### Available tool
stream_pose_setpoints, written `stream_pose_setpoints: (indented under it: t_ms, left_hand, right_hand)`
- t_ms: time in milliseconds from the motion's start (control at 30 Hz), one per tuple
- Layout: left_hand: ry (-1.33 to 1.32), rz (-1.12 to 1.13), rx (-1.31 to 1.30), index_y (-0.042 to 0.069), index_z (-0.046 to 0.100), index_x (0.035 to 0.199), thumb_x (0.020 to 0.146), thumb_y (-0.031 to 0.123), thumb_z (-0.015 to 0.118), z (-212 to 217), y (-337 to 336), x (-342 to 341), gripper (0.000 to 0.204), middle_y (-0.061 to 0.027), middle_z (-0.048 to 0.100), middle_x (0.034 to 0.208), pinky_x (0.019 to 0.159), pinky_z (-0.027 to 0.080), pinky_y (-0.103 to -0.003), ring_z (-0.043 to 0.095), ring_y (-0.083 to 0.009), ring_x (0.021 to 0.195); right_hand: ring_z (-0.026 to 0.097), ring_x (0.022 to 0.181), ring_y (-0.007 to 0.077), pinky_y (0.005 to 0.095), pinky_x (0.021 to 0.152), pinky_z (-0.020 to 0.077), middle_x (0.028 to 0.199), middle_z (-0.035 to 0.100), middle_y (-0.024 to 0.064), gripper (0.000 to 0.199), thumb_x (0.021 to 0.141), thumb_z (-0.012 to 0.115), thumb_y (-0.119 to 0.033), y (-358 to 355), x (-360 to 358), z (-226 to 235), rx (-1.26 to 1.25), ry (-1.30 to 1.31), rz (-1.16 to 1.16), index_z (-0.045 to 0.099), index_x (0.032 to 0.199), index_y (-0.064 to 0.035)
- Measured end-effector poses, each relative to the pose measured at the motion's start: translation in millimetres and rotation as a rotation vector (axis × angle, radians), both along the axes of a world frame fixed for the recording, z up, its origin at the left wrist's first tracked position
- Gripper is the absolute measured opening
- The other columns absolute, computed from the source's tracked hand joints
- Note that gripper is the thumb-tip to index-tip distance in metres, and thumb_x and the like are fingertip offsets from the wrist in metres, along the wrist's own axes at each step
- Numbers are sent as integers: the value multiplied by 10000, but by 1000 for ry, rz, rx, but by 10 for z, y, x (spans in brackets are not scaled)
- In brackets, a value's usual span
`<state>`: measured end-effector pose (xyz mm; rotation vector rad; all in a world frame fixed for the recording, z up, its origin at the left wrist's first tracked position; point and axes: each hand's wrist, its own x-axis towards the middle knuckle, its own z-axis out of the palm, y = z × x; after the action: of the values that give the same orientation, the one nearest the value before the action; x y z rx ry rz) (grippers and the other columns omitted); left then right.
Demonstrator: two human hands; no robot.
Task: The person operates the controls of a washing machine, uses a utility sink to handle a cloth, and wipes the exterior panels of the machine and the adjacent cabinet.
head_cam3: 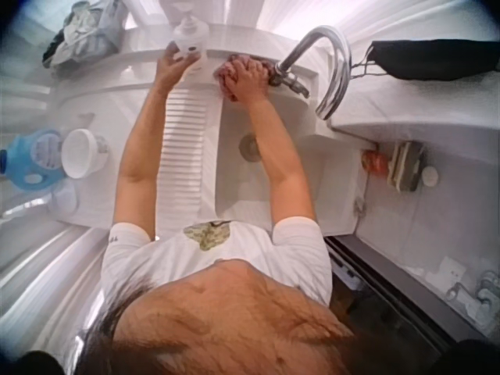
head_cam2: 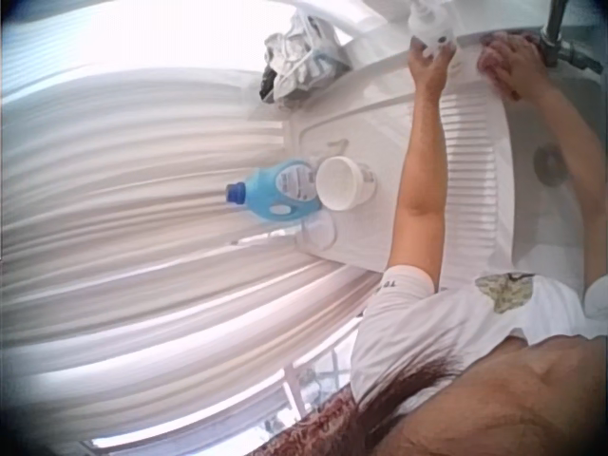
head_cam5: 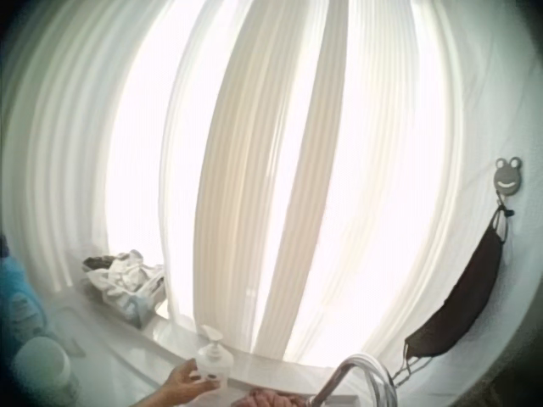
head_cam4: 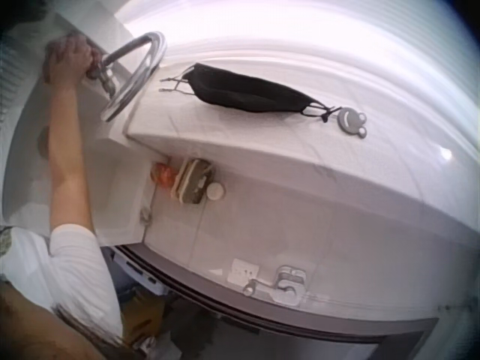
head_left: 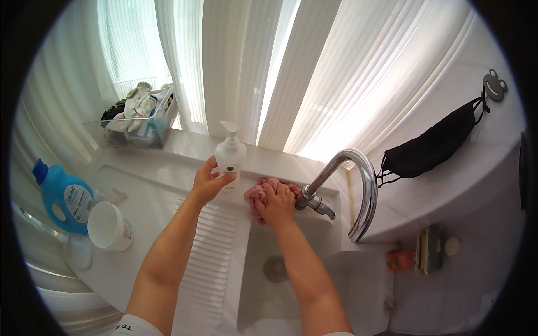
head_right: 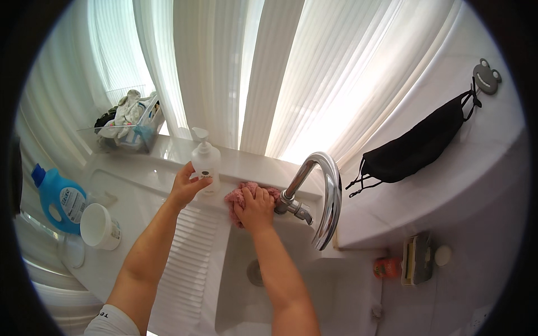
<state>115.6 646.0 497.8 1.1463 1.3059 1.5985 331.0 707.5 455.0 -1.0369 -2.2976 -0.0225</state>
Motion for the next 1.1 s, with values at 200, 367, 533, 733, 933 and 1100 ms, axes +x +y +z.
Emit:
stream_pose_setpoints:
  t_ms: [200,367,533,733,933,1100]
  left_hand:
    - [90,31,-105,111,435,1333,731,173,777,-118,93,-37,695,-48,559,1191,953,383,-402,482,-173,1163]
    - [352,242,-78,63,296,1411,719,188,764,-16,-93,192,845,-142,422,1322,1015,323,-423,421,-286,1218]
    - [471,577,221,-46,287,1363,753,98,674,-339,-296,750,737,-223,357,1330,1071,267,-440,337,-360,1270]
    - [616,507,244,-27,261,1381,773,103,673,-523,-402,1191,745,-215,323,1373,1079,244,-440,310,-355,1290]
    - [603,653,-22,-5,358,1312,663,205,803,-427,29,677,814,-200,444,1282,990,332,-481,398,-394,1176]
    - [606,721,-94,23,485,1172,611,239,834,-563,-21,104,694,-154,573,1091,892,401,-478,503,-367,1038]
  right_hand:
    - [548,937,321,461,771,459,987,567,117,347,713,699,-268,-369,173,-148,-93,-96,-123,621,1033,-161]
    - [551,997,338,464,834,474,1054,560,138,367,744,690,-236,-674,731,103,-443,94,-103,625,1100,-174]
    - [533,1067,356,453,899,444,1140,561,157,416,724,685,-175,-334,236,308,81,102,167,628,1136,-153]
    - [536,1075,355,437,896,452,1150,584,151,510,650,744,-154,-132,377,-291,13,54,200,627,1146,-133]
    - [540,1003,364,451,865,455,1063,579,161,477,672,701,-92,-588,638,114,-183,-35,49,622,1141,-129]
    - [542,973,386,461,857,453,1039,581,164,504,703,689,-96,-551,87,494,-129,269,122,597,1196,-140]
